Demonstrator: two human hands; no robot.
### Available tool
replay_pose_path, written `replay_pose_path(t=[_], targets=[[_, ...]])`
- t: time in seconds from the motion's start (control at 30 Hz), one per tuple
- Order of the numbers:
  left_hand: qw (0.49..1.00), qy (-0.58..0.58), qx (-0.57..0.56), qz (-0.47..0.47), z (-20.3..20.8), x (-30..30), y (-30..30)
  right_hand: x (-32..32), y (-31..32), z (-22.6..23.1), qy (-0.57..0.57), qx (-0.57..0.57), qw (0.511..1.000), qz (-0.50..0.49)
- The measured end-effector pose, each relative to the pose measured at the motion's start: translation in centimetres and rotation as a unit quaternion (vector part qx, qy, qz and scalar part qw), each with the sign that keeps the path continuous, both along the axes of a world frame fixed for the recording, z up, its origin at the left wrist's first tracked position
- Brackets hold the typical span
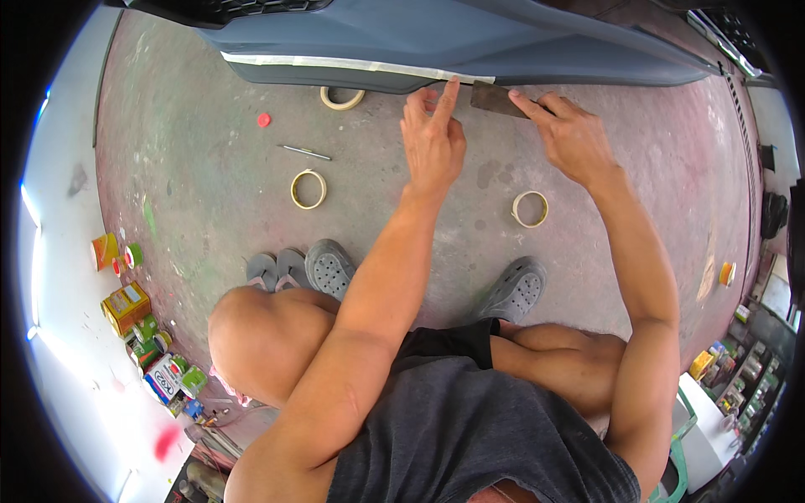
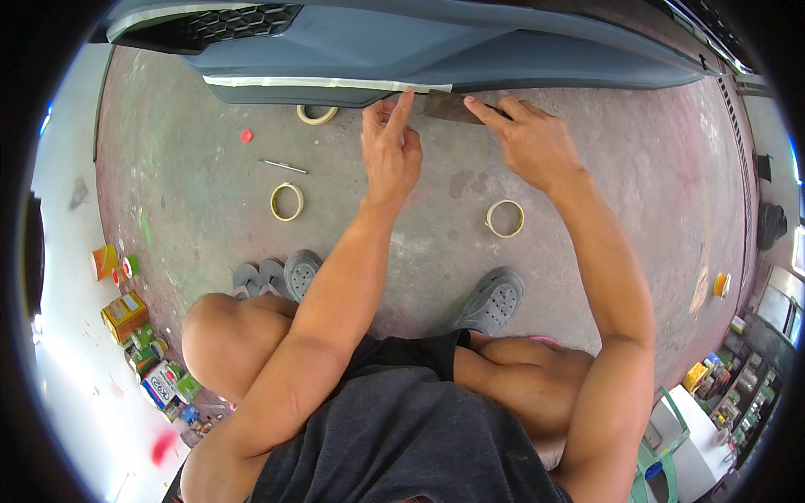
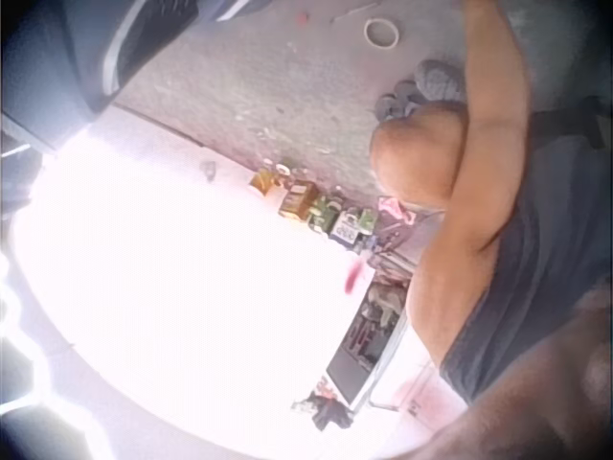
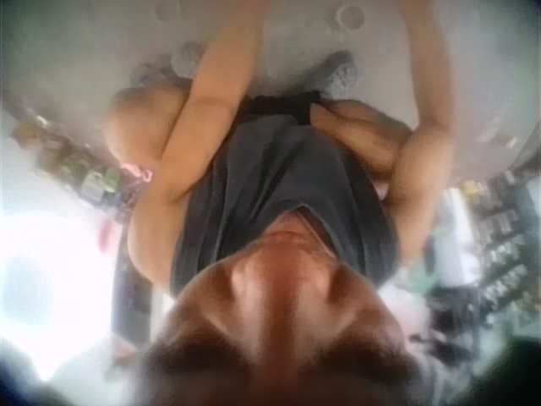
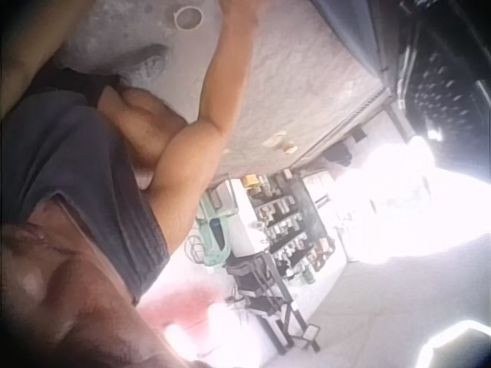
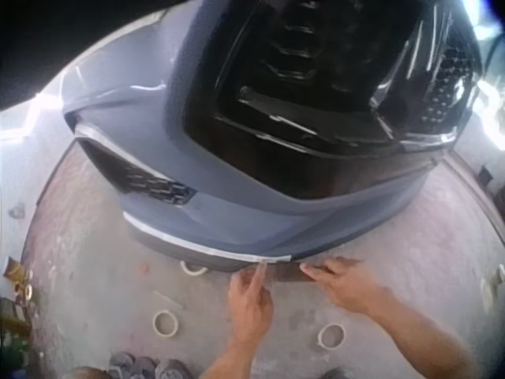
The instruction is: The person sits on the floor and applies masking tape along the lower edge of a car bumper. They repeatedly tear off pieces of tape, place them on the bumper, and smooth them down with a plastic scraper tool.
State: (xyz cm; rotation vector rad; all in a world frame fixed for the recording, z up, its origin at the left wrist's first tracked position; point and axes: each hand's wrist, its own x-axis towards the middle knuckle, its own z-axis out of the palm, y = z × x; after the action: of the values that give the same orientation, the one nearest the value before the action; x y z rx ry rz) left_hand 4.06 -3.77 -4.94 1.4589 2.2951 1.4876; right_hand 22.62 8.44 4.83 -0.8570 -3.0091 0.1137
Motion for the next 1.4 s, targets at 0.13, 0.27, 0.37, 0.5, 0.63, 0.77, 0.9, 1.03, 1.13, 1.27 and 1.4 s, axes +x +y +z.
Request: replay_pose_path(t=[0.13, 0.27, 0.37, 0.5, 0.63, 0.77, 0.9, 1.03, 1.13, 1.27, 1.4], targets=[[1.0, -0.004, -0.007, 0.001, -0.7, -0.2, 0.1, -0.7, -0.4, -0.6, 0.015, 0.002, 1.0, 0.006], [1.0, 0.014, -0.007, -0.01, -1.1, -0.6, 0.2, -1.2, -0.3, -1.2, 0.041, 0.006, 0.999, 0.015], [0.999, 0.043, -0.014, -0.009, -1.0, -0.6, 0.2, -1.2, -0.1, -1.4, 0.049, 0.02, 0.998, 0.02], [0.998, 0.063, -0.019, -0.006, -1.0, -0.6, 0.3, -0.9, -0.1, -1.8, 0.038, 0.036, 0.999, 0.011], [0.995, 0.094, -0.027, -0.008, -1.3, -0.6, 0.3, 0.3, 0.5, -2.7, 0.044, 0.077, 0.996, 0.014], [0.993, 0.115, -0.04, -0.005, -1.2, -0.7, 0.1, 0.9, 0.7, -1.5, 0.02, 0.053, 0.998, 0.002], [0.991, 0.118, -0.062, 0.007, -0.8, -0.5, 0.1, 0.2, -0.1, -0.3, 0.03, 0.047, 0.998, 0.016], [0.996, 0.081, -0.042, 0.02, -1.1, -0.8, 0.0, -0.8, 0.1, -1.5, 0.04, 0.039, 0.998, 0.032], [0.997, 0.058, -0.033, 0.026, -1.4, -1.5, 0.0, -1.5, -0.1, -1.9, 0.047, 0.046, 0.997, 0.036], [0.997, 0.07, -0.019, -0.002, -1.5, -1.7, 0.1, -1.6, 0.0, -3.0, 0.052, 0.065, 0.996, 0.026], [0.993, 0.104, -0.052, 0.011, -1.4, -1.4, -0.1, -1.8, -0.4, -2.8, 0.028, 0.039, 0.999, 0.012]])
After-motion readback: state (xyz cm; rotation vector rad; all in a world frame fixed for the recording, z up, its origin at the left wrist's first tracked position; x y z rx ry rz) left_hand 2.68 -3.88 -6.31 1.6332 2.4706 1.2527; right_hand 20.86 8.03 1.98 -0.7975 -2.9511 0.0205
